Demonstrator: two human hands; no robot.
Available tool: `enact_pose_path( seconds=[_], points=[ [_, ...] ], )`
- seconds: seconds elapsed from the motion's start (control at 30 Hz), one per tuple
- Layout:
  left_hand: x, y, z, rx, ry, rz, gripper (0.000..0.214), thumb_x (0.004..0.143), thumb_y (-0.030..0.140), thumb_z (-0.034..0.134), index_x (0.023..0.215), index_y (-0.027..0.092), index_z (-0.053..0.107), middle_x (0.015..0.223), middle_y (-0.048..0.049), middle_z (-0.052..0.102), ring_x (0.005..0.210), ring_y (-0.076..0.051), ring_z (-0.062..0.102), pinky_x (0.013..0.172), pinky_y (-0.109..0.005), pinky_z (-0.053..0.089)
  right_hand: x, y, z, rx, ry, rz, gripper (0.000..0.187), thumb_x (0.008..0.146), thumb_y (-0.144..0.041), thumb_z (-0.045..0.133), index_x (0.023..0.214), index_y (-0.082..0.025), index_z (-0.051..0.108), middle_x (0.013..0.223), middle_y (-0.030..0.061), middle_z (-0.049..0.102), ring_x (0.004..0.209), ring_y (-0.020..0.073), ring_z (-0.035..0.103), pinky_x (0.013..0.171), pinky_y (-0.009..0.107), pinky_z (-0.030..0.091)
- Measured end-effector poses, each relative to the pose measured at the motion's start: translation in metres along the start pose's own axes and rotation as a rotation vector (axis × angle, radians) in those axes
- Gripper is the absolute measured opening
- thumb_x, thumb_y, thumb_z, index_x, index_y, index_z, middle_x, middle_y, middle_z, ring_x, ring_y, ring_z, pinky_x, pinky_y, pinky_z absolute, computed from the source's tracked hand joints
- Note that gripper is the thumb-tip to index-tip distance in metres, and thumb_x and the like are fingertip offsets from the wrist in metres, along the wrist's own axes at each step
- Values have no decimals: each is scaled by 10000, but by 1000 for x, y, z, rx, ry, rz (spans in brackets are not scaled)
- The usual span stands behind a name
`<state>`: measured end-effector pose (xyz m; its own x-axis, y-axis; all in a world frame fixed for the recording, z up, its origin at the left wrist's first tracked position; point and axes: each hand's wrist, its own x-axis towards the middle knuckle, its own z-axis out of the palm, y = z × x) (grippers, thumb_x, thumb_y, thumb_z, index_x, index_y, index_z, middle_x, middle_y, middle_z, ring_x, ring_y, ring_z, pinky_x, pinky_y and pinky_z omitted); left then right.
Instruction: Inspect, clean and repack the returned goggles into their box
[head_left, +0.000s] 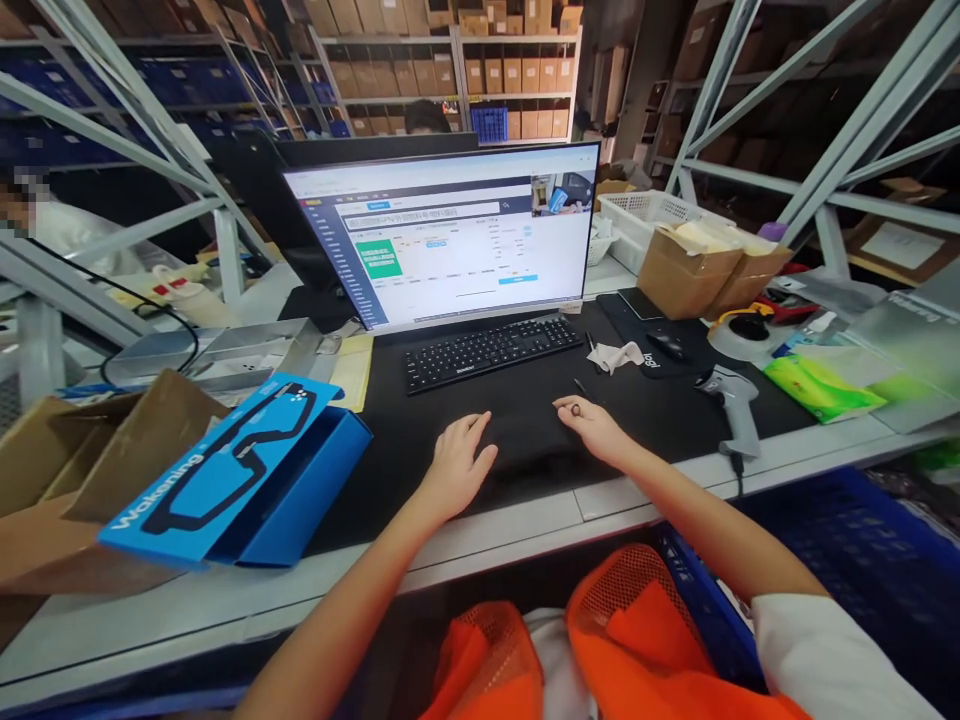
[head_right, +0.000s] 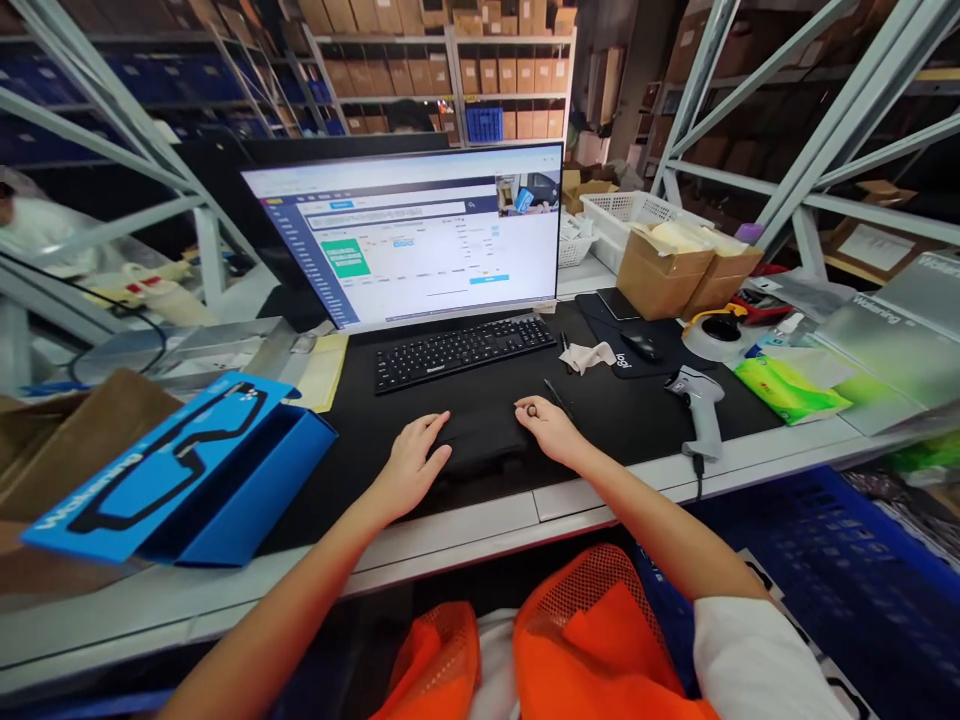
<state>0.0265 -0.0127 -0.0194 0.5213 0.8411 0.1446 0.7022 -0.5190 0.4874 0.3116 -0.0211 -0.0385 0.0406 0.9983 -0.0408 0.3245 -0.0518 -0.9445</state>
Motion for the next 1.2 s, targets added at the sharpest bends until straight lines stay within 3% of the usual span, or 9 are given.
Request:
enact_pose_path(
  seconds=[0.2, 0.4, 0.5, 0.67, 0.8, 0.9, 0.97, 1.13, 1.2],
  points=[
    [16, 31, -23, 176, 1, 479, 658, 854, 493, 701, 1435, 245, 515, 1596, -130, 363, 1506, -395, 236, 1196, -606, 289, 0, -67, 31, -117, -39, -295, 317, 997, -351, 455, 942, -155, 698, 1198, 117, 664, 1123, 214, 610, 1046, 394, 440],
    [12, 22, -34, 229, 164, 534, 440, 834, 306, 730, 1245, 216, 605, 1413, -158, 505, 1386, -390, 404, 1119, -587, 423, -4, -113, 48, -366, -122, -499, 217, 964, -196, 510, 906, -153, 715, 1213, 97, 649, 1050, 176, 623, 995, 327, 463],
    [2, 8, -36, 185, 267, 557, 361, 867, 256, 702, 1211, 241, 591, 1348, -131, 549, 1291, -348, 479, 1084, -584, 443, 2, -104, 48, -301, -134, -475, 218, 967, -263, 543, 846, -162, 693, 1182, 75, 665, 974, 162, 629, 931, 303, 468],
    [-3, 3, -36, 149, 306, 560, 348, 865, 230, 713, 1188, 243, 582, 1322, -122, 563, 1247, -327, 497, 1061, -574, 449, 8, -61, 35, 141, -240, -214, 425, 934, -575, 545, 819, -172, 617, 827, 16, 645, 750, 149, 606, 734, 282, 492],
    [4, 18, -37, 90, 426, 511, 347, 851, 266, 739, 1157, 258, 576, 1311, -99, 555, 1253, -300, 511, 1098, -558, 425, 7, -33, 28, 366, -452, -105, 583, 836, -726, 588, 1061, -188, 605, 1151, 101, 677, 1052, 222, 668, 888, 367, 523],
    [15, 39, -35, -51, 711, 345, 387, 844, 393, 752, 1137, 251, 543, 1298, -104, 534, 1240, -289, 538, 1076, -530, 456, 14, -28, 33, 304, -492, -232, 894, 645, -623, 843, 1365, -217, 504, 1431, 152, 557, 1332, 284, 533, 1105, 468, 416],
    [21, 53, -32, -168, 828, 277, 443, 869, 501, 701, 1167, 243, 499, 1321, -127, 505, 1250, -287, 543, 1073, -524, 464, 17, -31, 38, 269, -491, -308, 1013, 592, -529, 908, 1446, -219, 460, 1450, 144, 552, 1345, 308, 519, 1137, 495, 387],
    [-8, 52, -42, -35, 678, 238, 620, 905, 600, 587, 1394, 264, 405, 1582, -170, 268, 1477, -357, 329, 1142, -562, 390, 15, -28, 37, 323, -408, -294, 826, 595, -463, 910, 1314, -193, 607, 1256, 102, 695, 1176, 326, 635, 1045, 493, 485],
    [-43, 30, -59, 147, 798, 179, 605, 874, 525, 661, 1390, 293, 446, 1602, -131, 248, 1518, -393, 221, 1173, -612, 318, 16, -17, 34, 363, -314, -223, 760, 561, -440, 926, 1226, -195, 652, 1179, 96, 727, 1107, 319, 665, 1020, 487, 504]
  ],
)
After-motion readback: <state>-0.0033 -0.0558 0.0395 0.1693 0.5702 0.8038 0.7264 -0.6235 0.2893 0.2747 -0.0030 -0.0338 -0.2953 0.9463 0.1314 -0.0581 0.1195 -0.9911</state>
